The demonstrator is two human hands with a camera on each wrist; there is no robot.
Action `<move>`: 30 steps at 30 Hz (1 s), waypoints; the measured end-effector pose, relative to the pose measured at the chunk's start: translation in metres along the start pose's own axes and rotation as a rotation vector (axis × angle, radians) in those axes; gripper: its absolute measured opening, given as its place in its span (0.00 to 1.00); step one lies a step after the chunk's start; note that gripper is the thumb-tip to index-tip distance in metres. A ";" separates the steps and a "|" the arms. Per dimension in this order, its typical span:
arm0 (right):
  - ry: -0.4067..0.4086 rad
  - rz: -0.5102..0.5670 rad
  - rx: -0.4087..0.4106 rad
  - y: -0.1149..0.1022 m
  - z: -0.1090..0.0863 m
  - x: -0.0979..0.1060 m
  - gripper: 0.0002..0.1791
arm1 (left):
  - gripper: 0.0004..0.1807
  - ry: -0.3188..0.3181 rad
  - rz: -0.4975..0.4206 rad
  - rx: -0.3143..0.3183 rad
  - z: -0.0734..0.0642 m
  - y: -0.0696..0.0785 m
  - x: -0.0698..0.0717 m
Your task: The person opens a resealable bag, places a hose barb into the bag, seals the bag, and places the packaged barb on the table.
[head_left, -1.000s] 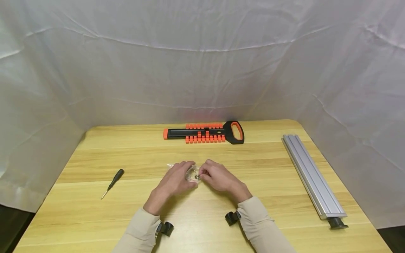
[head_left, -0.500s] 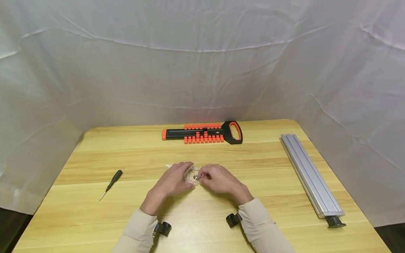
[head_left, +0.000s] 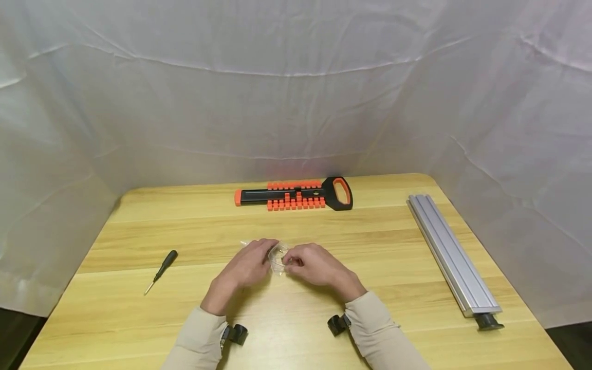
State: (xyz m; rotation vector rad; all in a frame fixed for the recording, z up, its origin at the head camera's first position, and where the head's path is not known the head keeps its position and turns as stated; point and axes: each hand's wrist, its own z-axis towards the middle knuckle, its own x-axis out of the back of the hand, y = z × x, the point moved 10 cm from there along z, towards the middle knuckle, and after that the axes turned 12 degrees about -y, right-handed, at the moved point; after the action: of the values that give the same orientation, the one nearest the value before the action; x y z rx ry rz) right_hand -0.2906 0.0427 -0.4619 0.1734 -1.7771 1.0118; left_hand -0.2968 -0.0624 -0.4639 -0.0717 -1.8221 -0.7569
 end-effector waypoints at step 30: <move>0.016 0.004 -0.033 -0.005 -0.005 -0.001 0.04 | 0.11 0.145 0.022 0.295 -0.018 -0.069 0.032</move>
State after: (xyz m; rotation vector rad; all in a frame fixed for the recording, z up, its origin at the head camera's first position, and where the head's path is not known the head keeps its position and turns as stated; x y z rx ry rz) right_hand -0.2837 0.0426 -0.4597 0.1409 -1.7786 0.9837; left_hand -0.3215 -0.1363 -0.4644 0.1526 -1.7717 -0.4590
